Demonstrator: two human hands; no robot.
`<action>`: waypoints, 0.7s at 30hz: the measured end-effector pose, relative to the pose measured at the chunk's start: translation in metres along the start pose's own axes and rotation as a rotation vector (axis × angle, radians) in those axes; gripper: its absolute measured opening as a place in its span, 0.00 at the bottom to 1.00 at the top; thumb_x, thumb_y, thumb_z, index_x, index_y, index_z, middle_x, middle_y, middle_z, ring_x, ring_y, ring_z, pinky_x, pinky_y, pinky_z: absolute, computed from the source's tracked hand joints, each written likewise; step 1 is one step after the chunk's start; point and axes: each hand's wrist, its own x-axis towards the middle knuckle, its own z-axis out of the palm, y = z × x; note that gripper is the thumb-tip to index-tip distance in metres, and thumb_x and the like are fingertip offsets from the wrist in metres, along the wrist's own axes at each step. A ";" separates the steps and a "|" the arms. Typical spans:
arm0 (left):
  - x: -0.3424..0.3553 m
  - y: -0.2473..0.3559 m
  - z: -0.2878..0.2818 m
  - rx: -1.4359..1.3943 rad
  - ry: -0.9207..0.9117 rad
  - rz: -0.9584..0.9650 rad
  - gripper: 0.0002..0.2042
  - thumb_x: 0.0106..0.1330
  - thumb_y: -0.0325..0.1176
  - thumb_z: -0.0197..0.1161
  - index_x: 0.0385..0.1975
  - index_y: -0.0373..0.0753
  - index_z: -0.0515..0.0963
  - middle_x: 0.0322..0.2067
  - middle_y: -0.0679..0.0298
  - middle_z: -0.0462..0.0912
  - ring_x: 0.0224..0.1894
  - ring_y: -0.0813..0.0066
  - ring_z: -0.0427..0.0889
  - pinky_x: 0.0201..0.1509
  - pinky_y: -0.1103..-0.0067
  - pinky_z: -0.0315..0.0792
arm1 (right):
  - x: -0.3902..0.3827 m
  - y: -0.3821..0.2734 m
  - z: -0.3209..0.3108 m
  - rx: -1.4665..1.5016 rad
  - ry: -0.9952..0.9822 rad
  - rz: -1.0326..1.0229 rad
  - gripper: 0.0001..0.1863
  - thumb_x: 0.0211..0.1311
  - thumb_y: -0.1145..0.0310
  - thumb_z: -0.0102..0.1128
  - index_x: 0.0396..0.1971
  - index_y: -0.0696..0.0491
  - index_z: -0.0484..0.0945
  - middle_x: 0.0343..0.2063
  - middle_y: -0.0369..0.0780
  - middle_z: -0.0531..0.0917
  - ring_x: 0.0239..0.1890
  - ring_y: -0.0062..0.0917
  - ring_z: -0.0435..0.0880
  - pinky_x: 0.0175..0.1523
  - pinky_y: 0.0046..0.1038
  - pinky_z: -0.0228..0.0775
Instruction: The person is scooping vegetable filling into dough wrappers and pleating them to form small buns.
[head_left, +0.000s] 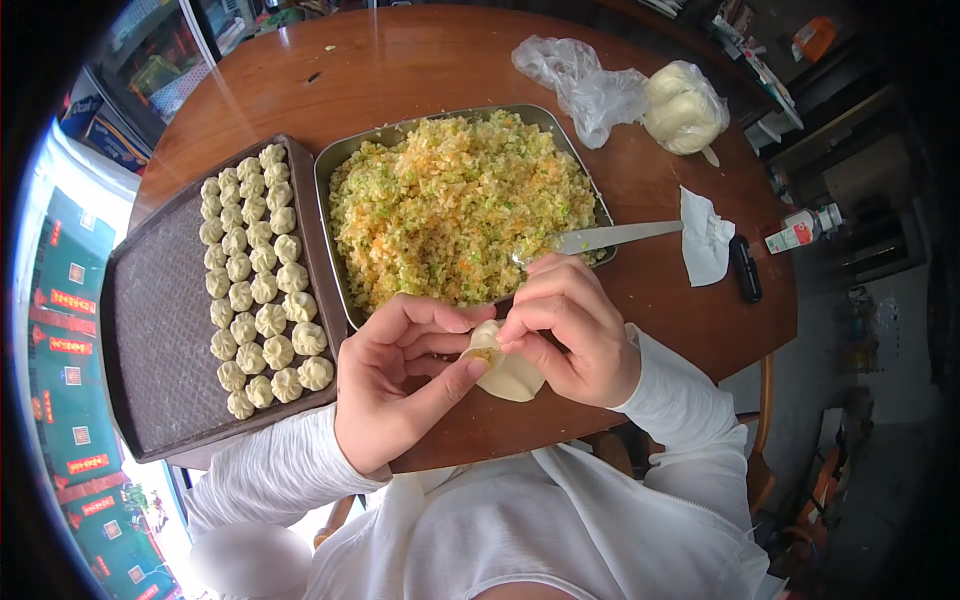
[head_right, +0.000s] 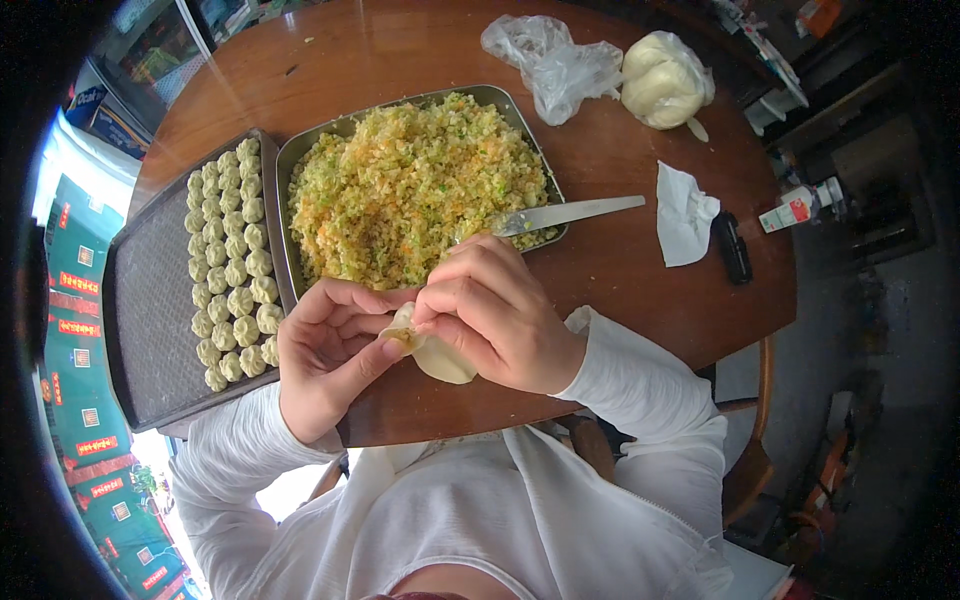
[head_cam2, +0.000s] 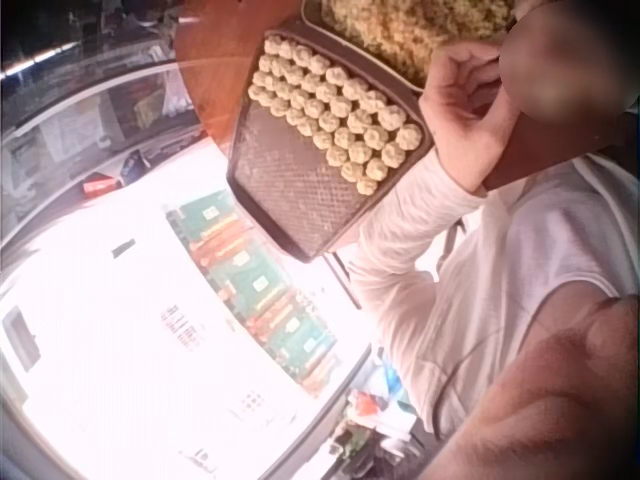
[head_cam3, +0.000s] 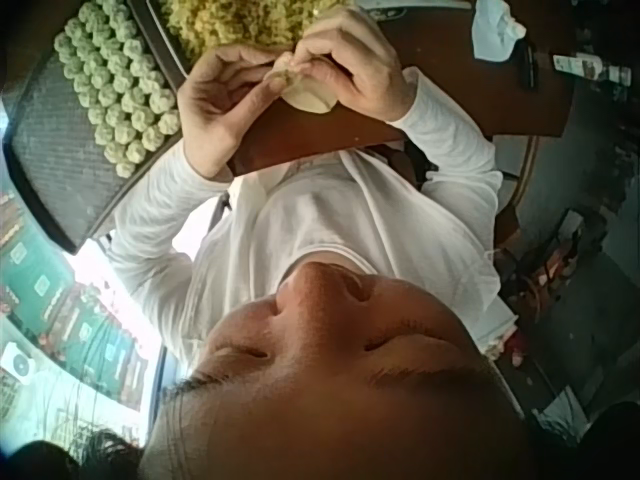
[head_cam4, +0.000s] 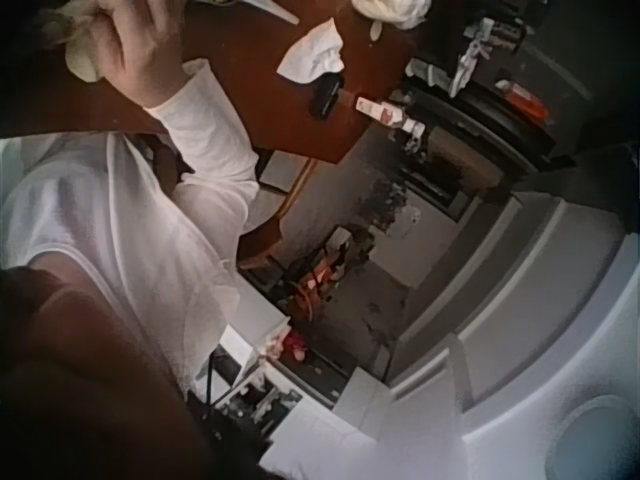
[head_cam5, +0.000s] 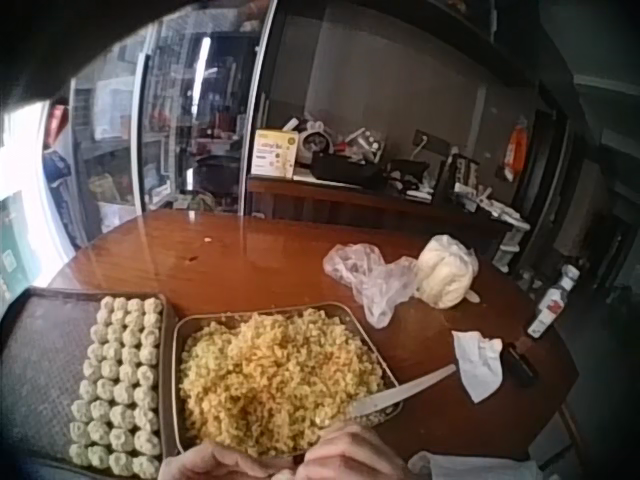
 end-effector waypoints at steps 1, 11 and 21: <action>0.000 -0.001 -0.001 -0.007 -0.001 0.007 0.11 0.65 0.17 0.64 0.45 0.32 0.74 0.55 0.50 0.80 0.52 0.75 0.82 0.56 0.78 0.78 | 0.000 0.000 0.000 0.001 0.002 -0.001 0.09 0.56 0.76 0.66 0.36 0.51 0.77 0.36 0.38 0.76 0.39 0.36 0.76 0.48 0.37 0.69; -0.001 -0.003 -0.003 0.049 -0.007 0.067 0.07 0.67 0.17 0.62 0.41 0.31 0.74 0.54 0.49 0.80 0.50 0.74 0.83 0.58 0.75 0.78 | -0.001 0.001 -0.001 0.032 -0.008 0.013 0.11 0.52 0.71 0.74 0.31 0.50 0.78 0.33 0.36 0.77 0.37 0.34 0.76 0.48 0.37 0.69; 0.000 -0.002 -0.004 0.035 0.019 0.000 0.07 0.69 0.20 0.62 0.43 0.30 0.74 0.51 0.48 0.82 0.51 0.72 0.83 0.58 0.75 0.78 | 0.003 -0.002 -0.005 0.180 -0.036 0.072 0.14 0.46 0.69 0.79 0.31 0.50 0.80 0.30 0.35 0.79 0.35 0.32 0.77 0.47 0.35 0.70</action>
